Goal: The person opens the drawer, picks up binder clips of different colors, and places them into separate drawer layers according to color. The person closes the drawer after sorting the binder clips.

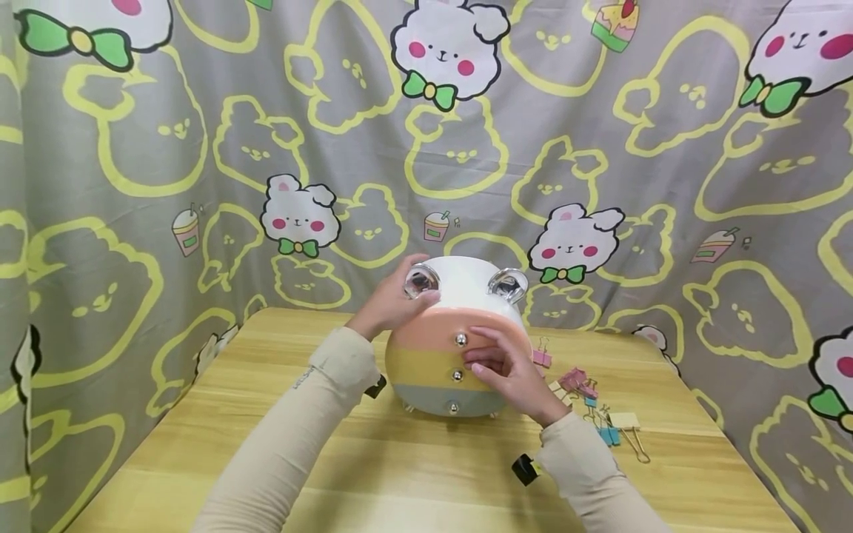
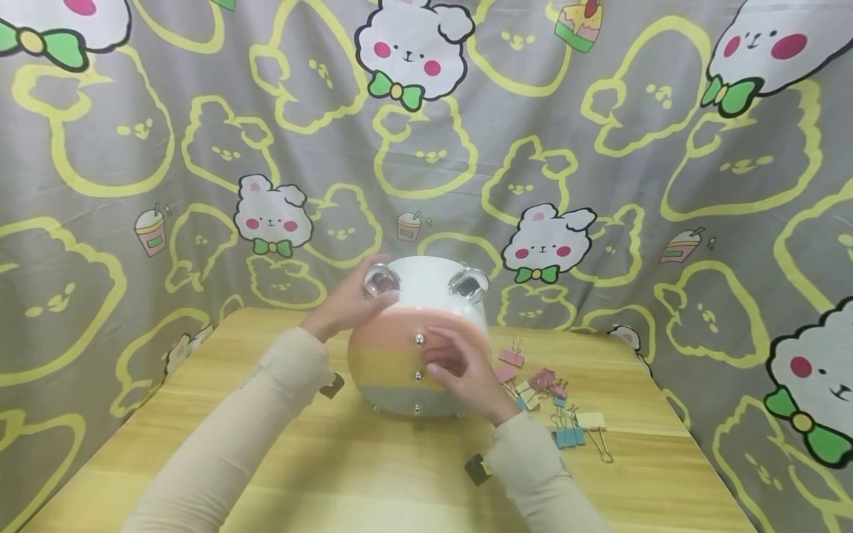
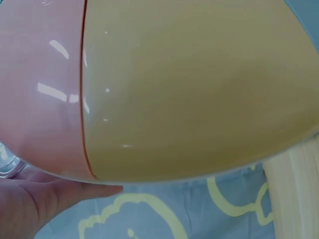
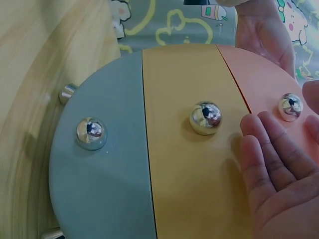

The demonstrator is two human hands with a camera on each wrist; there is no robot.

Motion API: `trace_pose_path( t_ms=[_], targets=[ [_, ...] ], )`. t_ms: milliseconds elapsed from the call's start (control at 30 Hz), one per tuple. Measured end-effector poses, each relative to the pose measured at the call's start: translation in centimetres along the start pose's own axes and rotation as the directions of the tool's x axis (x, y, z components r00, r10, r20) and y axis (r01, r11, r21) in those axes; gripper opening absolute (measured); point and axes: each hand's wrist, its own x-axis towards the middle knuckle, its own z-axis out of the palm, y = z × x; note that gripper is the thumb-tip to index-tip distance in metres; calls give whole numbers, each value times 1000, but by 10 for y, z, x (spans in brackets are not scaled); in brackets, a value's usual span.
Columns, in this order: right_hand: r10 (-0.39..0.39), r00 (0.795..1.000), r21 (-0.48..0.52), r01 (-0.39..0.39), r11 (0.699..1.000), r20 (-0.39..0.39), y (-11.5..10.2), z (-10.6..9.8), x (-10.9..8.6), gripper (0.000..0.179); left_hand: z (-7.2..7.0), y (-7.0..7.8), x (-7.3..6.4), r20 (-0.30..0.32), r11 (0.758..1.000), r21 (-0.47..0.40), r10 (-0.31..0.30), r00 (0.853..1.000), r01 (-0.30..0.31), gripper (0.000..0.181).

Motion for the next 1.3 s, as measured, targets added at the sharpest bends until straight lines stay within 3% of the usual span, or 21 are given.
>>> trace_pose_path(
  t_ms=[400,633,1000,1300],
  targets=[
    [38,999,95,-41,995,36,5,6,12,53,6,-2,5,-28,999,30,-26,999,27,58],
    [29,999,155,-33,987,30,6,14,15,53,5,-6,6,-2,996,86,23,1000,-23,52],
    [29,999,136,-26,990,-19,3,18,15,46,2,-8,7,4,985,169,-14,1000,13,45],
    [-8,1000,104,10,995,-24,5,17,9,44,3,-9,6,4,984,178,0,1000,-1,43]
  ],
)
